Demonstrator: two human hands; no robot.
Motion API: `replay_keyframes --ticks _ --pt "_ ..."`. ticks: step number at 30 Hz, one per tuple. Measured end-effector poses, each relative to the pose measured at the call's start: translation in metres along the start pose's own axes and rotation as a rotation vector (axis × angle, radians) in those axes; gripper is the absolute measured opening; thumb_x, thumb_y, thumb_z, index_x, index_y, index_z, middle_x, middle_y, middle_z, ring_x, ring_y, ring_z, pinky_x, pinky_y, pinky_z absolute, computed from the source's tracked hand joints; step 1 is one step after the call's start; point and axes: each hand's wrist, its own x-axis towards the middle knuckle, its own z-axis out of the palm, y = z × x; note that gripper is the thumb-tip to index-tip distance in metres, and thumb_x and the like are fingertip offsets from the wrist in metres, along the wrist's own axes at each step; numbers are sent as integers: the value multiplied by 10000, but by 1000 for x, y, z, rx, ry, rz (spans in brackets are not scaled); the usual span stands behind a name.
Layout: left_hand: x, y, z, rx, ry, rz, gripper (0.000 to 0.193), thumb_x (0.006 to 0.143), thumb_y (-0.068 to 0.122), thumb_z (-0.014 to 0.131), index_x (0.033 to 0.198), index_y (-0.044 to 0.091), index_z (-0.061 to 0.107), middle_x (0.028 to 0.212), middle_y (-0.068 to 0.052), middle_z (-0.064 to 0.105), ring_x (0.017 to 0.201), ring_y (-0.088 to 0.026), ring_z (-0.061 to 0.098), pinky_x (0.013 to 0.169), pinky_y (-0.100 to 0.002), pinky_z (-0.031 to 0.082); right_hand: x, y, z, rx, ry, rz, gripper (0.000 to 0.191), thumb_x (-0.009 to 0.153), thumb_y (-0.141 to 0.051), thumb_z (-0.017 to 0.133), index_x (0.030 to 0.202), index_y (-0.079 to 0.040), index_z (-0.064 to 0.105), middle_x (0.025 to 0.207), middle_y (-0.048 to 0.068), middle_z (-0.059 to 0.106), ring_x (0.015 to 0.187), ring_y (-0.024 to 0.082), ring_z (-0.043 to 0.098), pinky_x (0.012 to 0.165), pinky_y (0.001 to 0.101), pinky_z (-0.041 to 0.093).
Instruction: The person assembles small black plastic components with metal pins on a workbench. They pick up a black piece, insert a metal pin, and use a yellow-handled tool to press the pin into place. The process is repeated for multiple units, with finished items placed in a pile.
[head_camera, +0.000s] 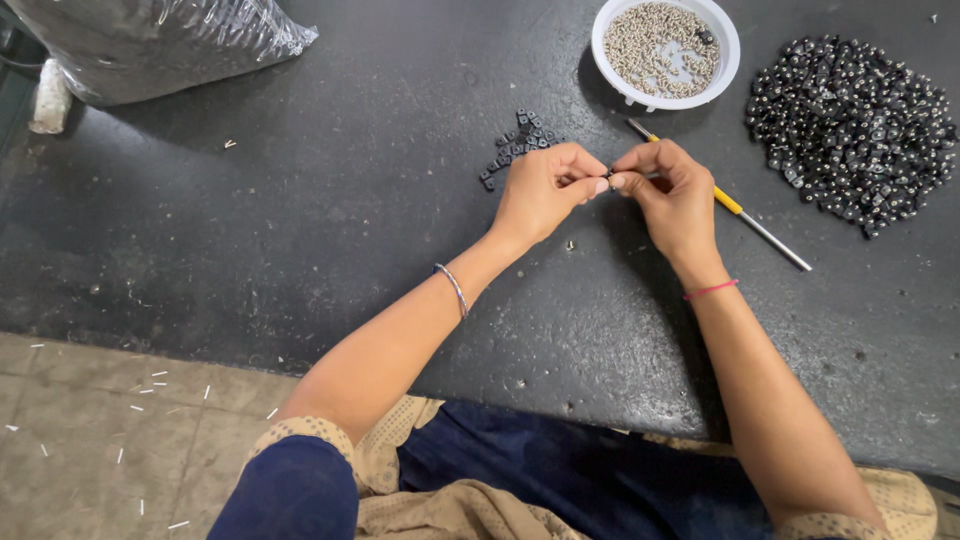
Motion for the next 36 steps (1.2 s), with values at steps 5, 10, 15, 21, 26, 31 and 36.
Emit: replay_keyframes --ticks 5,10,15,21,26,31,36 --pt "-5 8 3 4 10 63 80 885 60 768 943 15 736 842 -8 778 749 -48 699 700 -223 581 -1 3 -2 55 -45 -30 131 961 45 695 1079 7 737 947 17 738 839 65 673 775 221 557" --pt "-6 12 6 11 11 83 73 891 51 763 948 11 739 851 -23 781 767 -53 704 709 -232 583 1 7 -5 28 -46 -29 117 960 70 673 1047 13 727 921 18 732 827 67 670 764 223 553" --pt "-6 10 8 13 15 122 72 896 41 754 958 11 734 870 -32 788 803 -60 725 734 -239 596 1 10 -5 0 -24 -28 105 959 83 666 1021 16 718 892 11 714 814 59 643 753 222 541" --pt "1 -5 8 -229 -48 97 166 905 33 742 1059 -11 698 999 -73 780 911 -86 749 843 -243 607 3 6 -7 149 -67 0 98 977 42 672 1066 15 703 957 6 718 865 51 645 798 217 541" --pt "8 -20 0 -339 19 74 159 940 28 764 1074 -36 707 1037 -124 746 933 -116 697 876 -262 579 0 0 -15 -121 3 -166 177 985 9 694 1154 -21 735 1060 67 740 954 140 697 863 279 549" --pt "10 -22 -7 -528 44 -27 158 946 49 717 1051 -16 619 1101 -125 775 955 -138 717 885 -283 600 -3 -4 -13 -458 -32 -258 187 904 -36 758 1086 -78 772 1035 116 708 920 270 690 814 370 539" --pt "5 -19 -7 -584 -26 -108 176 979 108 675 1125 19 634 1076 -128 754 967 -154 726 889 -302 604 -4 -5 -8 -486 -48 -323 187 871 -72 790 1057 -86 777 1026 93 710 961 293 673 838 400 536"
